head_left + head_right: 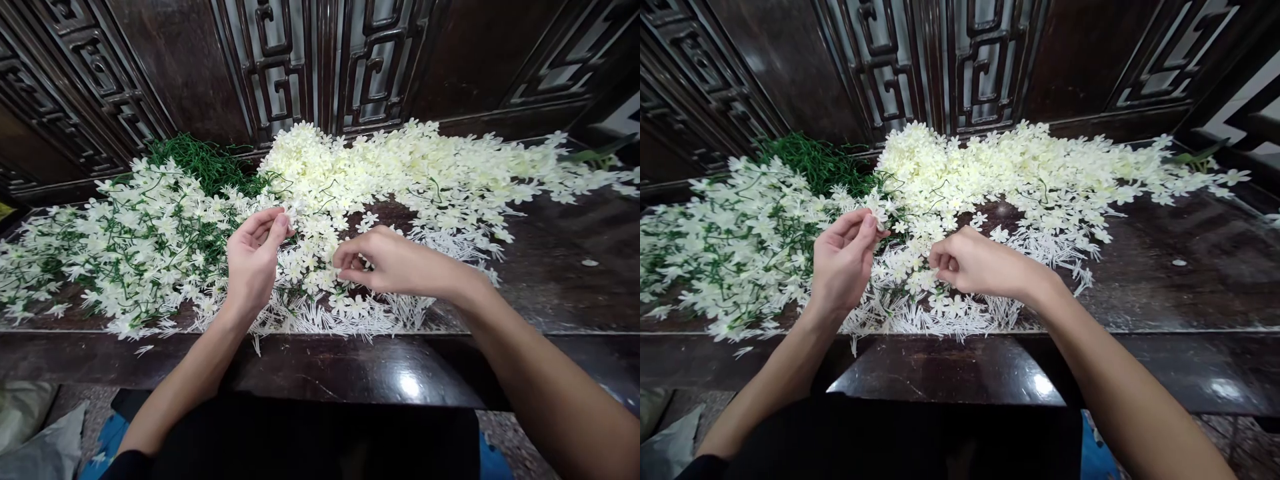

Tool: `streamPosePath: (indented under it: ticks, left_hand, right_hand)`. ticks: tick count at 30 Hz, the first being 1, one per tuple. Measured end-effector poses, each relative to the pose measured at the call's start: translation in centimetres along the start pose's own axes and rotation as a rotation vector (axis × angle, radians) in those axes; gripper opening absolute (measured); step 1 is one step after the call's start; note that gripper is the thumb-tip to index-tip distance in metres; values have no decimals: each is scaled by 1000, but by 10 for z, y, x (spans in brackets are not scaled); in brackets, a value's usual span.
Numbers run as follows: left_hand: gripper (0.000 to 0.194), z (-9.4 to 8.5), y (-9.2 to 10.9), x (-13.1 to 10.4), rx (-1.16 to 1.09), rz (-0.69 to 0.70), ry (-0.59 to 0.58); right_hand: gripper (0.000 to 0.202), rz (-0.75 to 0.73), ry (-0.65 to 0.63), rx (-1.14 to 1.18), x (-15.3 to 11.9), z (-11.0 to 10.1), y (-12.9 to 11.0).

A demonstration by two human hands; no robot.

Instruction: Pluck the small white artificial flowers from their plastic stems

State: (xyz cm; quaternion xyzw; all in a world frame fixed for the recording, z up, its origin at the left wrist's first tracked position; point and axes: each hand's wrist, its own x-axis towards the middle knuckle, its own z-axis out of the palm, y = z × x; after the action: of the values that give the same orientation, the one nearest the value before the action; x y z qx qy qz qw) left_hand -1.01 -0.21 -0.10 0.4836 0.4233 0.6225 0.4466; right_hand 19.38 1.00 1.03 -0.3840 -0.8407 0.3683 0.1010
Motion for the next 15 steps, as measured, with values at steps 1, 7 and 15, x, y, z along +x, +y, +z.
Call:
streamPosePath:
  ticks: [1, 7, 15]
  left_hand:
    - [14, 0, -1, 0, -5, 1, -2]
    - [11, 1, 0, 1, -42, -18, -32]
    - [15, 3, 7, 0, -4, -60, -27]
  right_hand:
    - [14, 11, -27, 10, -2, -3, 2]
    - [10, 163, -173, -2, -15, -23, 15]
    - [14, 504, -108, -164, -25, -45, 37]
